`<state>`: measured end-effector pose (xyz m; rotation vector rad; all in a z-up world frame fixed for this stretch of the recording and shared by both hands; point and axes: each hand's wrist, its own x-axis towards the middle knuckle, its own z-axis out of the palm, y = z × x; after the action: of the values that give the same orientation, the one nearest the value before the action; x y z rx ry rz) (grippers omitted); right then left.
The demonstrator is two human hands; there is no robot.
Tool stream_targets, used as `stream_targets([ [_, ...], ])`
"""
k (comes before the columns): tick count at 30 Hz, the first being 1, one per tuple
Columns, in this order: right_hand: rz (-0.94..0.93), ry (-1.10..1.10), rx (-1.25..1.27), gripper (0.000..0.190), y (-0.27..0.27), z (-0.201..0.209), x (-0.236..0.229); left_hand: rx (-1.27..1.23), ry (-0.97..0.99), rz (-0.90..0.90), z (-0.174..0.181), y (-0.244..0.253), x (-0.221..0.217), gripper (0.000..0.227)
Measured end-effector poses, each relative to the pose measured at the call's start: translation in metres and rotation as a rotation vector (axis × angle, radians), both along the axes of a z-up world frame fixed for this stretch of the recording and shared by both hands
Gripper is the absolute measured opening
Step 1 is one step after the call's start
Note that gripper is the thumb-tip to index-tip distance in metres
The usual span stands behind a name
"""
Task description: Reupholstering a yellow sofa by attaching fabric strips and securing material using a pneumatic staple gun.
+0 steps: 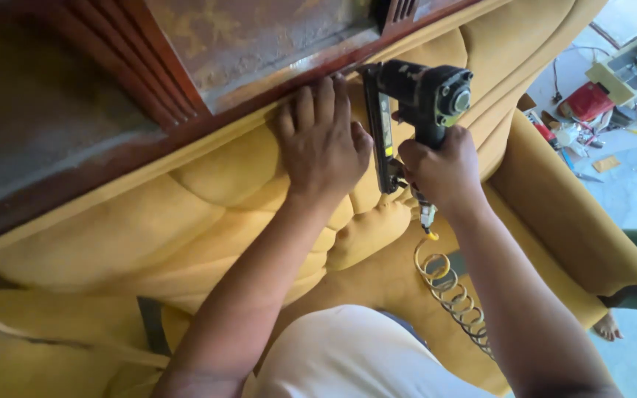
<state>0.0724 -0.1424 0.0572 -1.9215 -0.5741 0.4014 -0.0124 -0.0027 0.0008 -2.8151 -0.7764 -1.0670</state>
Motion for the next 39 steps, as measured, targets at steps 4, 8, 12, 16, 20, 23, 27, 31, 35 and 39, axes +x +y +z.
stream_targets([
  [4,-0.009,-0.009,-0.082,0.020,-0.006,-0.014,0.004,0.031,0.059,0.034,0.005,0.003,-0.015,0.069],
  [8,0.045,0.070,0.048,0.036,0.004,0.004,-0.019,0.021,0.021,0.011,0.002,0.005,-0.020,0.072],
  [12,0.029,0.074,0.037,0.029,0.010,-0.002,-0.020,0.039,-0.003,-0.009,-0.002,0.007,-0.018,0.068],
  [16,0.014,0.042,0.022,0.029,0.015,0.001,-0.023,0.070,-0.038,-0.012,-0.007,0.008,-0.017,0.067],
  [20,0.028,-0.154,-0.015,0.018,0.015,-0.010,-0.021,0.066,-0.042,-0.010,-0.002,0.007,-0.020,0.068],
  [23,-0.039,0.005,-0.079,0.018,0.018,-0.002,-0.026,0.056,-0.020,-0.012,0.000,0.008,-0.021,0.065],
  [27,-0.029,-0.024,-0.084,0.023,0.017,-0.009,-0.023,0.083,-0.026,-0.009,0.001,0.009,-0.021,0.068],
  [31,-0.051,-0.045,-0.086,0.025,0.020,-0.005,-0.029,0.067,-0.016,-0.011,-0.001,0.010,-0.020,0.067],
  [35,-0.044,-0.121,-0.065,0.027,0.023,-0.005,-0.032,0.053,-0.015,-0.023,-0.002,0.011,-0.019,0.067],
  [39,-0.011,-0.088,0.004,0.018,0.014,-0.023,-0.020,0.039,-0.035,-0.007,-0.002,0.006,-0.022,0.068],
])
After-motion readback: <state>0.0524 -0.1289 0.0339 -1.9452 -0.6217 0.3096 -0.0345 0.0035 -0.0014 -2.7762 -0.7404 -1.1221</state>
